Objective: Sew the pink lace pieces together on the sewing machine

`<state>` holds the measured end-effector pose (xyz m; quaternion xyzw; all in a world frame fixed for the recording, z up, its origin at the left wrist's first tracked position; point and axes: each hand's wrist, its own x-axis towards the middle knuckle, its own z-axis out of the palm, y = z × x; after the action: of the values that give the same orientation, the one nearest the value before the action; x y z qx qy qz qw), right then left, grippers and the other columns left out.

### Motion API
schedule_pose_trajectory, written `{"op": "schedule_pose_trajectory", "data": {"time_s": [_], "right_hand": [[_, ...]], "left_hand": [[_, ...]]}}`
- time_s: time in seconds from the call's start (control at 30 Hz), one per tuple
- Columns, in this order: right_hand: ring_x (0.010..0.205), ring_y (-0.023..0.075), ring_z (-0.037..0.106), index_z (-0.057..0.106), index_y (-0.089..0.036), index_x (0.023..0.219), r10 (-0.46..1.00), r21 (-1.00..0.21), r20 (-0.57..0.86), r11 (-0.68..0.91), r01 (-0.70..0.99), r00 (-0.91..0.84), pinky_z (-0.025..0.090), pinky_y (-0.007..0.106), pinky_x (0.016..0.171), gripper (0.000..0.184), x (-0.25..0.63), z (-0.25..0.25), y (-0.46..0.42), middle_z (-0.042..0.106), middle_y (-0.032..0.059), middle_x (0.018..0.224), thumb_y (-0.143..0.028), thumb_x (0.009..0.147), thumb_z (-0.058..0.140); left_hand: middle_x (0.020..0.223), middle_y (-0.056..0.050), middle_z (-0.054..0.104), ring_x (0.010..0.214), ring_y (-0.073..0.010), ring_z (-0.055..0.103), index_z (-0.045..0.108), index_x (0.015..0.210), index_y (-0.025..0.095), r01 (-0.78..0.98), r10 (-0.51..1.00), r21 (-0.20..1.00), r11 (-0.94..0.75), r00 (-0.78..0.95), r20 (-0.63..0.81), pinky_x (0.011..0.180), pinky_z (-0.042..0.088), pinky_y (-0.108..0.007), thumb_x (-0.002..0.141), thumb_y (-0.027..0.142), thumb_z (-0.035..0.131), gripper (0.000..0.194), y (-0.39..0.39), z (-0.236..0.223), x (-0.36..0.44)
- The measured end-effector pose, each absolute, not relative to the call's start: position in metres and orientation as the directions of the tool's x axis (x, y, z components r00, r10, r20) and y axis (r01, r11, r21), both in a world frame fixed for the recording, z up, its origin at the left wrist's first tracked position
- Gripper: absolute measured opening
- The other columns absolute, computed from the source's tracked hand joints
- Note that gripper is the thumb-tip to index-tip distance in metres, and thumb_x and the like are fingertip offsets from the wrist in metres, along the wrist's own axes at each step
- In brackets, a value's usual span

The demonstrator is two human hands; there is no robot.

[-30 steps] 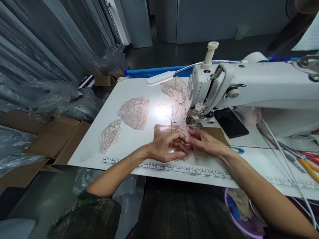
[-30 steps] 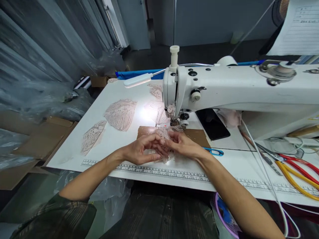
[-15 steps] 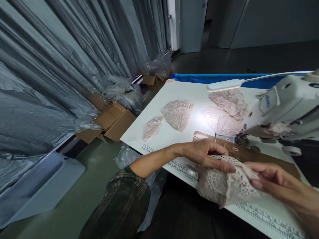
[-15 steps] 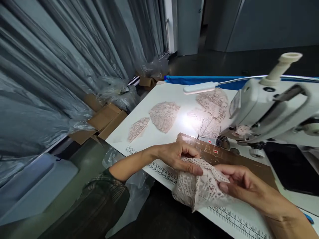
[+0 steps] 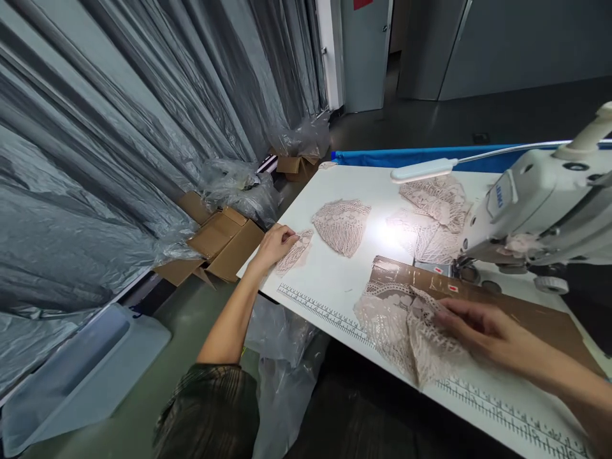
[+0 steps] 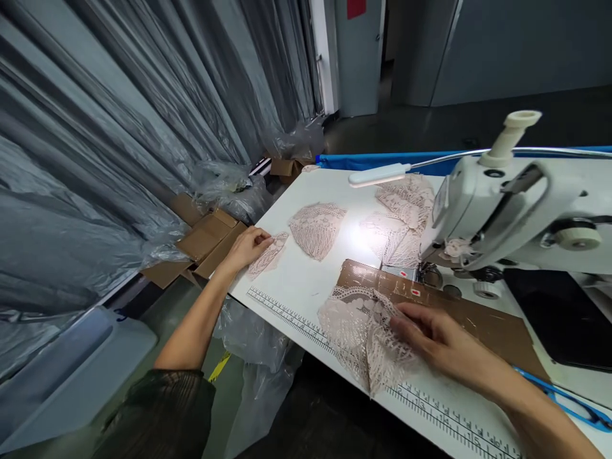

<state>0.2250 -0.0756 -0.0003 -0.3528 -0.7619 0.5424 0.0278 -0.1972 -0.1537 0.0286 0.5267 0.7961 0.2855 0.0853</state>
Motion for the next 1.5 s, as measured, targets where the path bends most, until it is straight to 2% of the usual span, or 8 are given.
{"op": "schedule_pose_trajectory", "data": {"time_s": [0.2,0.5,0.6,0.77,0.87,1.07,1.33,1.5], "right_hand": [[0.100,0.0295,0.062,0.069,-0.036,0.108,0.758,-0.744,-0.051,0.406,0.531,-0.650,0.049,0.043,0.089,0.036,0.237,0.027,-0.074,0.063,0.0089,0.120,-0.060,0.087,0.052],[0.092,0.0200,0.064,0.070,-0.023,0.117,0.631,-0.920,-0.087,0.245,0.305,-0.771,0.051,0.031,0.081,0.042,0.231,0.049,-0.092,0.069,0.0075,0.106,-0.053,0.092,0.053],[0.082,0.0142,0.063,0.070,-0.019,0.115,0.639,-0.963,-0.082,0.146,0.225,-0.765,0.050,0.025,0.074,0.041,0.231,0.053,-0.090,0.070,0.0061,0.097,-0.048,0.092,0.054],[0.089,0.0147,0.066,0.069,-0.014,0.112,0.605,-0.976,-0.220,-0.133,0.175,-0.765,0.054,0.027,0.080,0.042,0.230,0.044,-0.082,0.069,0.0089,0.103,-0.048,0.089,0.060],[0.095,0.0161,0.065,0.066,-0.012,0.110,0.616,-0.934,-0.276,-0.353,0.055,-0.738,0.055,0.029,0.086,0.044,0.220,0.034,-0.076,0.067,0.0116,0.107,-0.051,0.089,0.061],[0.073,0.0117,0.063,0.063,-0.014,0.090,0.620,-0.784,-0.288,-0.591,-0.192,-0.730,0.057,0.023,0.069,0.030,0.199,0.022,-0.064,0.067,0.0069,0.084,-0.044,0.090,0.061],[0.063,0.0091,0.062,0.066,-0.017,0.086,0.593,-0.781,-0.374,-0.616,-0.103,-0.713,0.055,0.018,0.061,0.011,0.199,0.026,-0.061,0.065,0.0013,0.073,-0.012,0.077,0.066],[0.069,0.0086,0.062,0.066,-0.016,0.089,0.555,-0.796,-0.342,-0.600,-0.080,-0.759,0.057,0.021,0.071,0.019,0.210,0.018,-0.055,0.065,-0.0003,0.078,-0.014,0.072,0.074]], "left_hand": [[0.076,-0.003,0.059,0.070,-0.0145,0.053,0.056,0.079,0.017,0.688,0.926,0.717,0.115,-0.336,0.174,0.065,0.045,-0.026,0.080,0.063,0.057,0.046,-0.156,0.042,-0.188],[0.068,0.003,0.055,0.058,-0.0081,0.049,0.055,0.085,0.018,0.394,0.987,0.912,-0.116,0.148,0.062,0.053,0.038,-0.020,0.075,0.044,0.076,0.035,-0.117,0.084,-0.074],[0.073,0.001,0.059,0.064,-0.0111,0.054,0.057,0.089,0.019,0.596,0.958,0.754,-0.276,0.229,0.170,0.058,0.042,-0.023,0.080,0.044,0.072,0.030,-0.103,0.082,-0.046],[0.081,-0.005,0.065,0.063,-0.0137,0.055,0.066,0.084,0.017,0.902,0.860,0.096,-0.421,0.363,0.358,0.052,0.034,-0.026,0.094,0.037,0.055,0.025,-0.094,0.074,-0.015],[0.080,-0.007,0.066,0.059,-0.0137,0.056,0.069,0.090,0.015,0.894,0.818,-0.029,-0.448,0.422,0.391,0.046,0.032,-0.024,0.097,0.030,0.049,0.026,-0.098,0.068,0.004],[0.085,-0.006,0.071,0.071,-0.0123,0.065,0.068,0.104,0.013,0.531,0.767,0.601,-0.598,0.597,0.236,0.063,0.055,-0.024,0.095,0.029,0.054,0.023,-0.089,0.066,0.013],[0.122,-0.012,0.065,0.103,-0.0187,0.063,0.060,0.126,0.016,0.518,0.826,0.694,-0.500,0.526,0.202,0.081,0.054,-0.031,0.097,0.033,0.048,0.035,-0.045,0.033,-0.015],[0.086,-0.004,0.066,0.066,-0.0097,0.057,0.059,0.127,0.014,0.375,0.809,0.849,-0.371,0.579,0.098,0.060,0.048,-0.023,0.090,0.029,0.059,0.040,-0.050,0.035,-0.016]]}}
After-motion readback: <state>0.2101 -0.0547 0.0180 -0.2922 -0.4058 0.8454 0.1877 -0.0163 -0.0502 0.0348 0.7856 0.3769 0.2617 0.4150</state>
